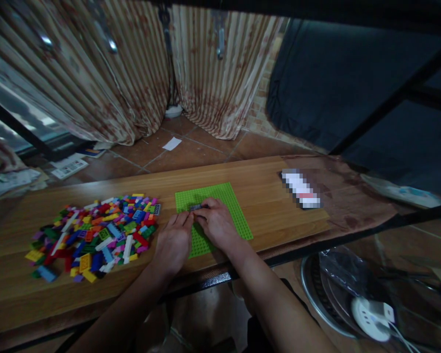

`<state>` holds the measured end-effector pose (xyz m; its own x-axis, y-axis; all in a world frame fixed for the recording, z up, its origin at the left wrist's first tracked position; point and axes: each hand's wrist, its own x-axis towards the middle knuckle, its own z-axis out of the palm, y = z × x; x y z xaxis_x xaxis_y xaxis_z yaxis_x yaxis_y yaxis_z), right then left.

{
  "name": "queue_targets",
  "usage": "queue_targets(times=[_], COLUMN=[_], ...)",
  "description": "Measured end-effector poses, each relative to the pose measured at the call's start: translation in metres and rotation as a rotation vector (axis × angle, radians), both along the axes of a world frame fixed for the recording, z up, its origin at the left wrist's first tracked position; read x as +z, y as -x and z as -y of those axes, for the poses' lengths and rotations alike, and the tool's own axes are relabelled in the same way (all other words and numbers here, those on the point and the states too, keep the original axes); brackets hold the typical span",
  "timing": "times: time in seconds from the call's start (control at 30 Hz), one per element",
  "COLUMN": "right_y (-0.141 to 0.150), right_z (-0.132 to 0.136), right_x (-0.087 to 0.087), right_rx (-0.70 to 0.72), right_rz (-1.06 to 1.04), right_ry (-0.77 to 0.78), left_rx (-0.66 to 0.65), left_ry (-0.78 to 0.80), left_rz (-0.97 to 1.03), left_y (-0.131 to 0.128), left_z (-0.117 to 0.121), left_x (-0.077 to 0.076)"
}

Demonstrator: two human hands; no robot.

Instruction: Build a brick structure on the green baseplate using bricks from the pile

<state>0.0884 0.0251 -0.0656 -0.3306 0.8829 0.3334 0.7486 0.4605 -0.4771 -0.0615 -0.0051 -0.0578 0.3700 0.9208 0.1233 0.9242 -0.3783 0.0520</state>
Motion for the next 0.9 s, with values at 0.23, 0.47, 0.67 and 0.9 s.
queue_targets(times=[0.23,0.47,0.67,0.9], right_y=[0.003,0.004,-0.001,-0.015], right_z=[-0.002,-0.002,-0.003,-0.009], right_x=[-0.008,-0.014,-0.008,0.004], right_rx=[-0.058,-0.085,-0.056,-0.195], right_rz=[-0.059,-0.110,-0.153,-0.293], right_ry=[0.011,-0.014,0.028,0.009], left_rx=[-0.027,0.018,-0.008,0.005], left_ry=[-0.032,-0.089,-0.043,-0.007], left_rz=[-0.040,0.031,0.186,0.422], left_y=[-0.006,-0.006,0.003,0.011], left_z=[-0.002,-0.001,-0.006,-0.013], left_x=[-0.002,-0.011,-0.013,-0.009])
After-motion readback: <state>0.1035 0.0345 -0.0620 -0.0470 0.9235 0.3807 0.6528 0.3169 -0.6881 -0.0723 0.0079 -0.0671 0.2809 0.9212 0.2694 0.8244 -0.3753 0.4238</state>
